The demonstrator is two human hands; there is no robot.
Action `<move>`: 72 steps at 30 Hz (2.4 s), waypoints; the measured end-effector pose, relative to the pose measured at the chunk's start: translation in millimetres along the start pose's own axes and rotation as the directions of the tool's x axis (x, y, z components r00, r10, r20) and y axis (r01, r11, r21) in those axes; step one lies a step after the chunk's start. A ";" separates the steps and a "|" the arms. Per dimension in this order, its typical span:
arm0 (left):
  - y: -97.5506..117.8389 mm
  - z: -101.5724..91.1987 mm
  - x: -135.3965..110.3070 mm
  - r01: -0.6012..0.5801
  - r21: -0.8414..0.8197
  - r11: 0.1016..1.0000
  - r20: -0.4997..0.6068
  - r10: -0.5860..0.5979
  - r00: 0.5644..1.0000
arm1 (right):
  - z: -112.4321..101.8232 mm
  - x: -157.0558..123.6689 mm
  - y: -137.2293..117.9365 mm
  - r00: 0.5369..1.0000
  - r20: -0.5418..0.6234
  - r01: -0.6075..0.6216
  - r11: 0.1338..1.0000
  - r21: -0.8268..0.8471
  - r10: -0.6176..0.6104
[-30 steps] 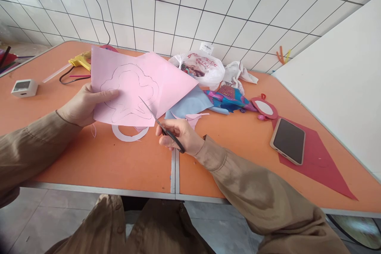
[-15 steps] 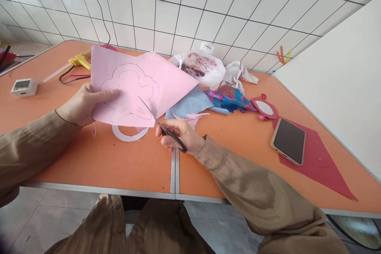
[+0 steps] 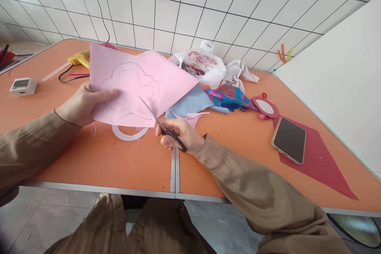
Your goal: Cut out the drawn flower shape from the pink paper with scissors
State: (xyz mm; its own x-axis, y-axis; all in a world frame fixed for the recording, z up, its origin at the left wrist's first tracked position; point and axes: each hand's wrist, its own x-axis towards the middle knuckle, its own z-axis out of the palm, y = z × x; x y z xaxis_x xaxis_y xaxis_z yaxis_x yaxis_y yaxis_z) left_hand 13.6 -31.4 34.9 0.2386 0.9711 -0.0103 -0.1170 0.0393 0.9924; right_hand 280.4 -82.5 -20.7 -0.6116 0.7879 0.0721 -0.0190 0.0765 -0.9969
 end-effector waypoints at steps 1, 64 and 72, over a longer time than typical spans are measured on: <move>0.2 0.1 0.1 0.000 0.011 1.000 -0.001 0.000 1.000 | 0.2 0.0 0.0 1.000 -0.004 -0.003 1.000 -0.002 0.003; 2.4 4.8 -5.2 0.024 -0.067 0.997 -0.035 -0.027 0.999 | 5.1 0.3 -12.6 0.998 -0.046 -0.039 0.998 -0.046 0.037; 1.9 3.8 -6.0 0.029 -0.083 0.996 -0.021 -0.031 0.999 | 6.7 0.9 -13.6 0.998 -0.056 -0.014 0.999 -0.035 0.013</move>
State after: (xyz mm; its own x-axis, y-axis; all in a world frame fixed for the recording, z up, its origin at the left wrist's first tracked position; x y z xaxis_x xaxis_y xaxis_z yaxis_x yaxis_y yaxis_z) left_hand 15.6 -38.0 37.3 0.2222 0.9740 -0.0435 -0.1901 0.0870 0.9779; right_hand 274.8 -87.0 -7.2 -0.5664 0.8218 0.0613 0.0172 0.0862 -0.9961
